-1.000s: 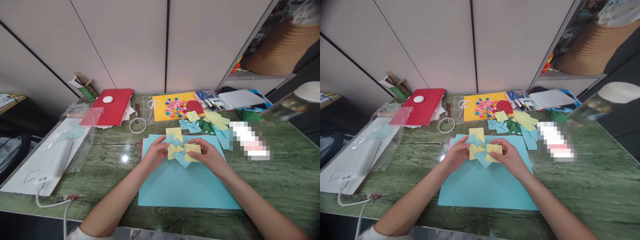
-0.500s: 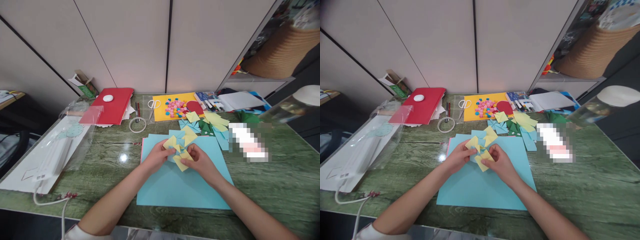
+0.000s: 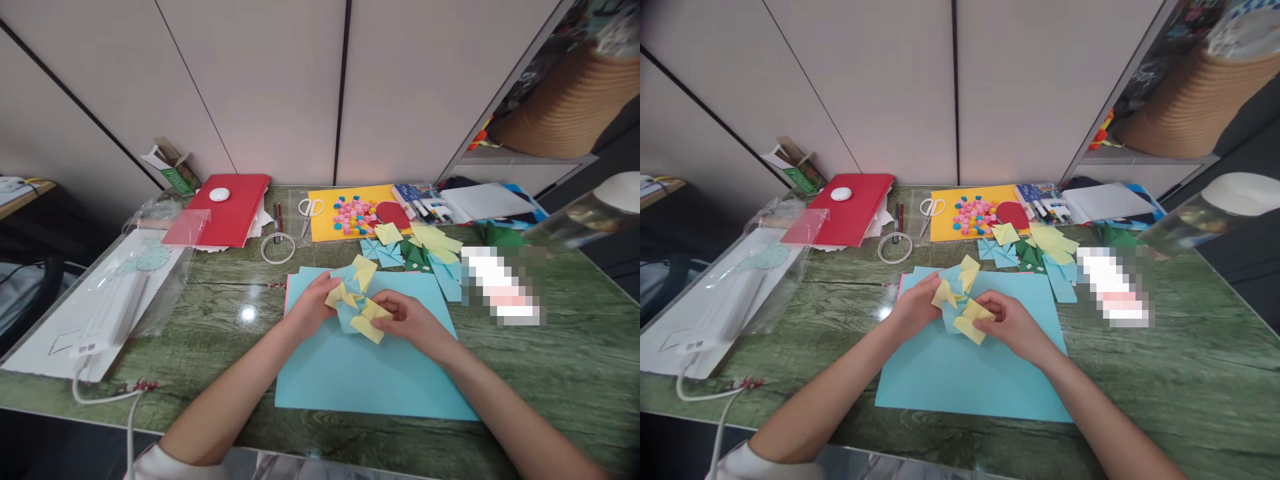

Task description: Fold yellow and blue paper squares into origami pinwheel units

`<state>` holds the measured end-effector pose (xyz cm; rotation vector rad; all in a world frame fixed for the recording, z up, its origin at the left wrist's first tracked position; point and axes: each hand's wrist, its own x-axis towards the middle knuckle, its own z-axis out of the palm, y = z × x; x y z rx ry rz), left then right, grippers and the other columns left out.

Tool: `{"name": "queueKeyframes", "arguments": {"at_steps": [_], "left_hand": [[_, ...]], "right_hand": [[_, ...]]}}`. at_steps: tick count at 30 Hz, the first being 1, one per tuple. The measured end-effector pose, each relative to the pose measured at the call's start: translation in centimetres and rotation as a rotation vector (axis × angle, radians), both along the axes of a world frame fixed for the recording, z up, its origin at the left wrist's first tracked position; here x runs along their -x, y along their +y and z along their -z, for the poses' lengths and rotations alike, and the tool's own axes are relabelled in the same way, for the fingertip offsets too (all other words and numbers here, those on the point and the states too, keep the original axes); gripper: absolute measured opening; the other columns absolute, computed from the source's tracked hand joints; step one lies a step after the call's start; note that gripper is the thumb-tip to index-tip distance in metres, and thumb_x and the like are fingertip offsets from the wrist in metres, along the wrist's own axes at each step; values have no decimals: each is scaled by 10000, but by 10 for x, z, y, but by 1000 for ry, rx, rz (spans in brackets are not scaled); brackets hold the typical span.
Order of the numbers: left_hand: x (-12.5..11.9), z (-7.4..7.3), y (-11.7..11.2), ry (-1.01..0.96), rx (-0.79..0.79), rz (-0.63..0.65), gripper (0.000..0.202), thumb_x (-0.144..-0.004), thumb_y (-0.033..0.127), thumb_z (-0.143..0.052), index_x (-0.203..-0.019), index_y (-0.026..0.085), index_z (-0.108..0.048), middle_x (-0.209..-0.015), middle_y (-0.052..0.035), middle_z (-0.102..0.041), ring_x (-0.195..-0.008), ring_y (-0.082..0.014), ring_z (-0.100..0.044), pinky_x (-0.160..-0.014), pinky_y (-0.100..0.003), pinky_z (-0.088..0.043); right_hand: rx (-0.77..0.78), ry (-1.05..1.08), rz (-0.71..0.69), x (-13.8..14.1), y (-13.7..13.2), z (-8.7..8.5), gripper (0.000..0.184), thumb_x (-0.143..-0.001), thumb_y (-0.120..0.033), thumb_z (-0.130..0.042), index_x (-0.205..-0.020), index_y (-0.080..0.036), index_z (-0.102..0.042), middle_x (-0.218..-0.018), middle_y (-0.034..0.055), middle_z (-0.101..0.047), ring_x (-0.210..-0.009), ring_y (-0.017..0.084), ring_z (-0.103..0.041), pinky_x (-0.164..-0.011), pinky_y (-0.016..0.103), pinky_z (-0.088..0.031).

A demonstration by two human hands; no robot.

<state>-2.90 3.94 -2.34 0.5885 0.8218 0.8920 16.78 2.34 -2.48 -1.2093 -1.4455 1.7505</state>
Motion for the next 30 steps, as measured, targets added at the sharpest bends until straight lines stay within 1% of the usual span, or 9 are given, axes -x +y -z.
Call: {"name": "queueKeyframes", "arguments": {"at_steps": [3,7,10,12,14,17,22,26,30], "left_hand": [[3,2,4,41,-19,-11,364,-665,304,-684,-995,189,-583,-854,-35,-632,-728,-163,-595,-628,-265,-443],[7,7,8,154,-89,-39,405,-592,247,-749,-952,196,-571,-768,2,-612,-654,-124,-573,-613,-248,-432],[9,7,9,298,-197,-17,409,-556,258,-775,-906,179,-579,-741,1,-616,-654,-122,-572,-616,-240,-426],[11,7,10,339,-258,19,388,-557,273,-773,-877,167,-582,-785,-16,-632,-686,-135,-583,-648,-255,-441],[12,7,11,387,-296,45,378,-576,300,-757,-882,167,-580,-834,-30,-642,-722,-152,-593,-666,-271,-454],[12,8,11,571,-375,48,328,-603,332,-729,-849,166,-589,-795,-26,-642,-698,-154,-587,-629,-255,-441],[10,11,9,786,-481,45,246,-643,345,-685,-797,169,-609,-727,-14,-623,-637,-139,-545,-561,-229,-401],[8,14,8,725,-451,2,305,-619,325,-710,-870,177,-619,-801,-26,-641,-672,-148,-563,-595,-240,-421],[7,12,8,410,-250,-51,406,-607,295,-733,-973,186,-593,-873,-39,-646,-747,-159,-588,-658,-258,-450]], "right_hand": [[-11,-58,-75,-5,2,-1,204,-710,-287,-646,-870,-188,-566,-847,7,-618,-737,128,-571,-626,235,-440],[67,-94,-115,-11,4,2,298,-711,-289,-644,-975,-206,-535,-764,-9,-624,-676,128,-583,-577,231,-439],[112,-70,-67,-11,6,2,356,-703,-279,-647,-1022,-217,-499,-794,-2,-648,-710,140,-608,-613,246,-462],[107,-66,-16,-11,6,0,373,-701,-283,-648,-1033,-223,-489,-805,-1,-653,-715,141,-612,-631,256,-470],[72,-74,57,-10,6,-3,378,-699,-285,-649,-1037,-229,-490,-766,-16,-641,-694,136,-606,-626,253,-467],[-17,-99,168,-9,6,-4,366,-687,-276,-657,-1019,-231,-510,-729,-33,-612,-680,130,-594,-620,245,-459],[-130,-167,195,-5,3,1,328,-708,-253,-623,-1018,-240,-515,-772,-20,-613,-711,144,-594,-633,257,-459],[-163,-167,201,-3,1,4,336,-716,-237,-603,-1037,-253,-504,-858,3,-631,-773,164,-603,-669,276,-474],[-118,-81,210,-4,1,4,359,-709,-235,-614,-1047,-257,-497,-896,11,-635,-813,173,-609,-688,285,-486]]}}
